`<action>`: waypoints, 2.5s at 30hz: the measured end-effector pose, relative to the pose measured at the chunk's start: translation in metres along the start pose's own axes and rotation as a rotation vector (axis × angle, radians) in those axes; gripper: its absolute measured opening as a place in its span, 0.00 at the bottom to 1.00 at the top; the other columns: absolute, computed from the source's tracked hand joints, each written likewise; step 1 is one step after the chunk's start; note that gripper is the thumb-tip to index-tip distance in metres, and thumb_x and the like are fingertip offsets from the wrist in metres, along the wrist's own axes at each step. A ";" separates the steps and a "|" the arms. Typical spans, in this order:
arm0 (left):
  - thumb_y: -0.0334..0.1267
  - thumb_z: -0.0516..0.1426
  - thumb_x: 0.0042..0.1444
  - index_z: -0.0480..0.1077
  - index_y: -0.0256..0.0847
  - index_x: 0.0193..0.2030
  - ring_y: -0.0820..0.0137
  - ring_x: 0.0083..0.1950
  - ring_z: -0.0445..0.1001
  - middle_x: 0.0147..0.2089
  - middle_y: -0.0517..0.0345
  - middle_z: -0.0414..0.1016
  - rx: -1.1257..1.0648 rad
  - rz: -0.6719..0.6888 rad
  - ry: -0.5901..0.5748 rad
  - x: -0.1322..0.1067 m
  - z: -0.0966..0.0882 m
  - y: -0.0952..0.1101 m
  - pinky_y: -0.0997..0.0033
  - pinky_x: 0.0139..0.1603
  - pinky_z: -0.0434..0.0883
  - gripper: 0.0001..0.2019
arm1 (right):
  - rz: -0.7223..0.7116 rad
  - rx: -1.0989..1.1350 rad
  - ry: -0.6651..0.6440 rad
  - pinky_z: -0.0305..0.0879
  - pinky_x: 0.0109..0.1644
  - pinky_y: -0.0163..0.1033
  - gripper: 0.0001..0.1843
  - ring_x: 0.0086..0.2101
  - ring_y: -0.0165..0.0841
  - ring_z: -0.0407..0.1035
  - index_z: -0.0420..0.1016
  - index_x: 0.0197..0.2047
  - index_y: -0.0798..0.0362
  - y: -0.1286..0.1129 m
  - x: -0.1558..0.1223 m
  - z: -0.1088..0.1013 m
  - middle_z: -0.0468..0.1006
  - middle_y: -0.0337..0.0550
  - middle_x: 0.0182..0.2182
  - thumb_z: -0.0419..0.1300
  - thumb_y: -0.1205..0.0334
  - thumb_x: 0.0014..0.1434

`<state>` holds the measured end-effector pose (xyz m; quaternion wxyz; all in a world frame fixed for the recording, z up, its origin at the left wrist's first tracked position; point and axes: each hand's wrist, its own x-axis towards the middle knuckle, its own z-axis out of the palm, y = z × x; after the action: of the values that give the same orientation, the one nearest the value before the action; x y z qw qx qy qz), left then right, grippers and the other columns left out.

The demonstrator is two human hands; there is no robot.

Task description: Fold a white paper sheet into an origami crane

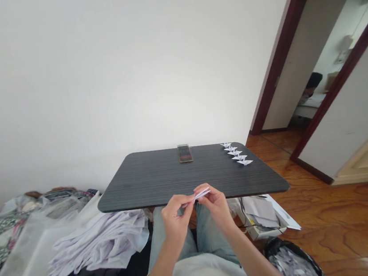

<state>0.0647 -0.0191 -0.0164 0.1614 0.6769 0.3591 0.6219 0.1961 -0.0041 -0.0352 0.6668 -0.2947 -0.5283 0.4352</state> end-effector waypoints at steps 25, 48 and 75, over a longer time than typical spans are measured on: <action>0.35 0.56 0.54 0.73 0.39 0.28 0.71 0.29 0.70 0.26 0.58 0.74 0.100 -0.072 -0.172 0.002 -0.004 0.001 0.73 0.31 0.65 0.07 | -0.150 -0.109 0.134 0.55 0.29 0.35 0.09 0.25 0.30 0.59 0.73 0.24 0.51 -0.006 -0.002 -0.002 0.66 0.37 0.23 0.60 0.59 0.54; 0.47 0.59 0.49 0.65 0.35 0.24 0.74 0.25 0.65 0.23 0.62 0.68 -0.386 -0.607 -0.359 0.007 -0.006 -0.004 0.76 0.28 0.61 0.16 | 0.054 -0.096 0.075 0.54 0.19 0.30 0.13 0.20 0.27 0.59 0.72 0.27 0.54 -0.021 0.005 -0.003 0.66 0.36 0.19 0.61 0.52 0.52; 0.46 0.58 0.51 0.69 0.35 0.24 0.73 0.25 0.66 0.23 0.61 0.69 -0.254 -0.553 -0.367 0.006 -0.008 -0.009 0.76 0.28 0.60 0.14 | 0.184 -0.167 0.059 0.50 0.18 0.31 0.12 0.16 0.25 0.57 0.74 0.24 0.55 -0.027 0.004 -0.003 0.70 0.36 0.17 0.63 0.54 0.50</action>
<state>0.0539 -0.0104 -0.0170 0.4682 0.6292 0.4137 0.4624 0.2062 -0.0123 -0.0116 0.6124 -0.4094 -0.5136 0.4401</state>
